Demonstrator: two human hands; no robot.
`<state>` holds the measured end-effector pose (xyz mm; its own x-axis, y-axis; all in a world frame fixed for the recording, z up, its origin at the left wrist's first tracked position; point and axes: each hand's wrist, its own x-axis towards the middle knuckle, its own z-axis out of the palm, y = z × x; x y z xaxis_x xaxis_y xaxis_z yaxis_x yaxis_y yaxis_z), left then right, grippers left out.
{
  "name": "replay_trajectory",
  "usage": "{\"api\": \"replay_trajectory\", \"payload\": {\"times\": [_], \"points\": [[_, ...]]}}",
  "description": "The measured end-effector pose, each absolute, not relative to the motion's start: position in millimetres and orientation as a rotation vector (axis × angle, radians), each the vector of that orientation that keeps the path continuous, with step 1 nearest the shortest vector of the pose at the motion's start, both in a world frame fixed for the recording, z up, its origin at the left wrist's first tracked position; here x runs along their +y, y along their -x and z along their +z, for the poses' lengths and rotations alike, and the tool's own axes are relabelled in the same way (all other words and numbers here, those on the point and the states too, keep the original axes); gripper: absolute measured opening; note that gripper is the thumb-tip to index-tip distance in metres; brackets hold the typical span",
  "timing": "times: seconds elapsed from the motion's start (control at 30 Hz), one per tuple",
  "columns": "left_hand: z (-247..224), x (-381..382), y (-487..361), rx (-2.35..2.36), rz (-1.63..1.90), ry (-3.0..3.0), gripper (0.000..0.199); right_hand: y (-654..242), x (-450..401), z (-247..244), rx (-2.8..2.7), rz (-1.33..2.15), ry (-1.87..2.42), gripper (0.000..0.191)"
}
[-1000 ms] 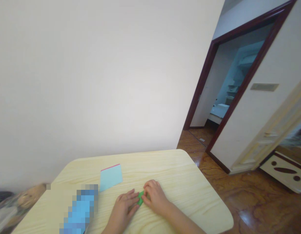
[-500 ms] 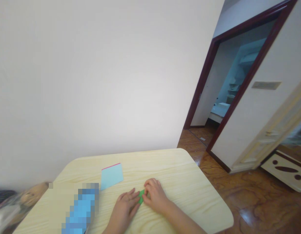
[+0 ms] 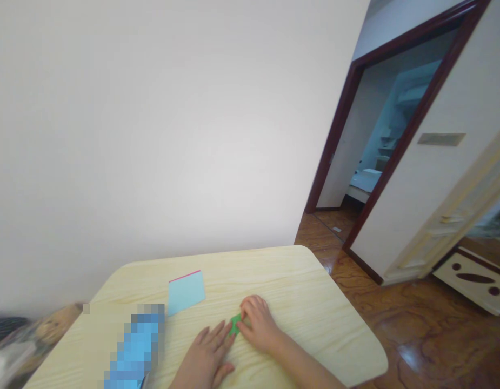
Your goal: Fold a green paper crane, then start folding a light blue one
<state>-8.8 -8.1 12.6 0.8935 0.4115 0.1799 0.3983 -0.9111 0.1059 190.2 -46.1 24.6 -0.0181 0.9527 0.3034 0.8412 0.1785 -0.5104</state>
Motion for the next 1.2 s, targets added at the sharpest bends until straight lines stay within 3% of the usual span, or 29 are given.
{"api": "replay_trajectory", "payload": {"times": [0.37, 0.63, 0.77, 0.9, 1.2], "points": [[28, -16, 10, 0.637, 0.103, -2.935, 0.068, -177, -38, 17, -1.658, 0.206, 1.795, 0.009], [-41, -1, 17, 0.687, 0.438, -2.962, 0.075, -169, -39, 21, -1.630, 0.175, 1.858, 0.016], [-58, -2, 17, 0.704, 0.358, -2.951, 0.072, -170, -40, 22, -1.648, 0.180, 1.845, 0.017], [-53, -4, 17, 0.632, 0.300, -2.979, 0.077, -171, -39, 23, -1.676, 0.196, 1.831, 0.021], [-8, -29, 10, 0.806, 0.428, -2.875, 0.060, -173, -36, 23, -1.677, 0.170, 1.838, 0.023]]}}
